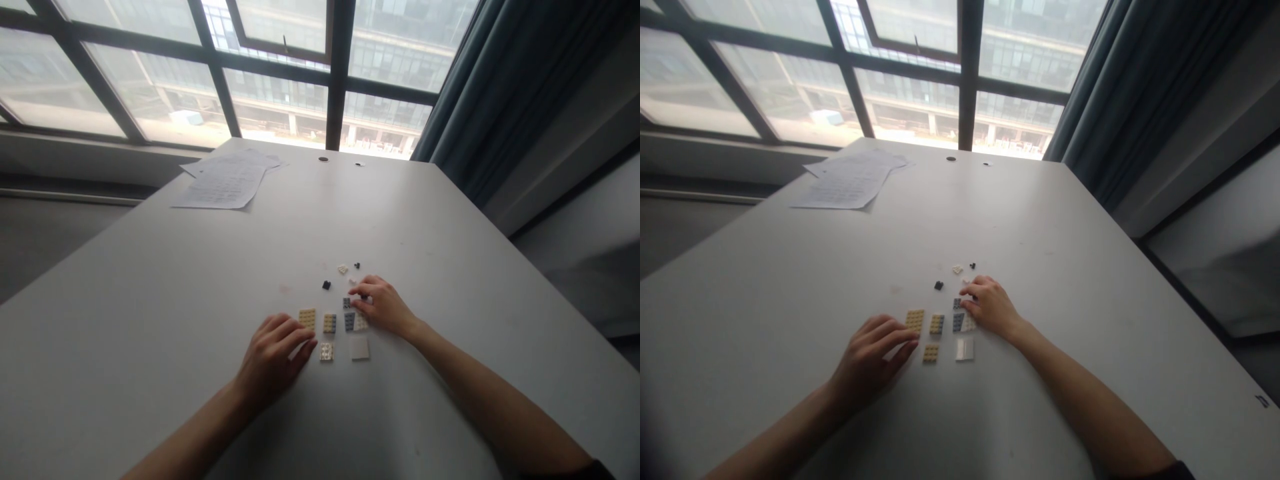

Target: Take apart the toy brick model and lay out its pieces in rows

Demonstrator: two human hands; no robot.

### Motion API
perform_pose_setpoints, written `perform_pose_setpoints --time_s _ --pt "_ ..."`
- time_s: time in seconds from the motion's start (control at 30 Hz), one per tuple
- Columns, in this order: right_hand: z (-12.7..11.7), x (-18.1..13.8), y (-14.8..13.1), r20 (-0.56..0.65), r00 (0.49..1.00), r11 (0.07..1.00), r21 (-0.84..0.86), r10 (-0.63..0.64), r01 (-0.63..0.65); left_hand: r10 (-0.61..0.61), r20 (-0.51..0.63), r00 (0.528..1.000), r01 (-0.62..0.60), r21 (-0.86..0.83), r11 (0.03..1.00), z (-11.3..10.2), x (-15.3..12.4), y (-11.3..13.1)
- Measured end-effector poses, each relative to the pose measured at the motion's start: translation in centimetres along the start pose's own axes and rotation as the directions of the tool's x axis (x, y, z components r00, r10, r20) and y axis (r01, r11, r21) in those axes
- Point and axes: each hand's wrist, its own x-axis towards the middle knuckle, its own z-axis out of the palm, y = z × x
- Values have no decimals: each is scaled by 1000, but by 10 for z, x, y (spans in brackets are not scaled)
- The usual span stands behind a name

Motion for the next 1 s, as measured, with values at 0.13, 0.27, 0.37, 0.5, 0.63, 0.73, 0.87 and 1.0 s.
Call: perform_pose_setpoints --time_s 0.13,0.27,0.37,0.5,0.63,0.73,0.87,1.0 --pt "-8 -1 10 -57 997 998 11 58 -58 7 -8 1000 -7 3 1000 0 1 0" --pt "-12 -4 20 -58 994 996 -4 91 -92 5 -11 1000 -5 7 1000 0 0 0" --pt "-10 -7 22 -28 997 997 17 76 -76 1 -8 1000 -1 11 1000 0 0 -1" --pt "-8 -9 20 -17 998 998 25 63 -63 -1 -6 1000 1 15 1000 -1 0 -1" --pt "-9 -11 18 -17 998 998 14 66 -66 -3 -2 1000 3 0 1000 -1 1 0" --pt "-10 -12 17 -25 997 998 -14 68 -69 -16 5 1000 16 2 1000 -1 1 0" --pt "-10 -19 17 -53 995 992 -88 86 -90 -40 -26 999 40 1 999 -2 3 -1" --pt "-8 -28 21 -81 994 987 -140 68 -79 -46 -18 999 46 2 999 -4 13 -2"
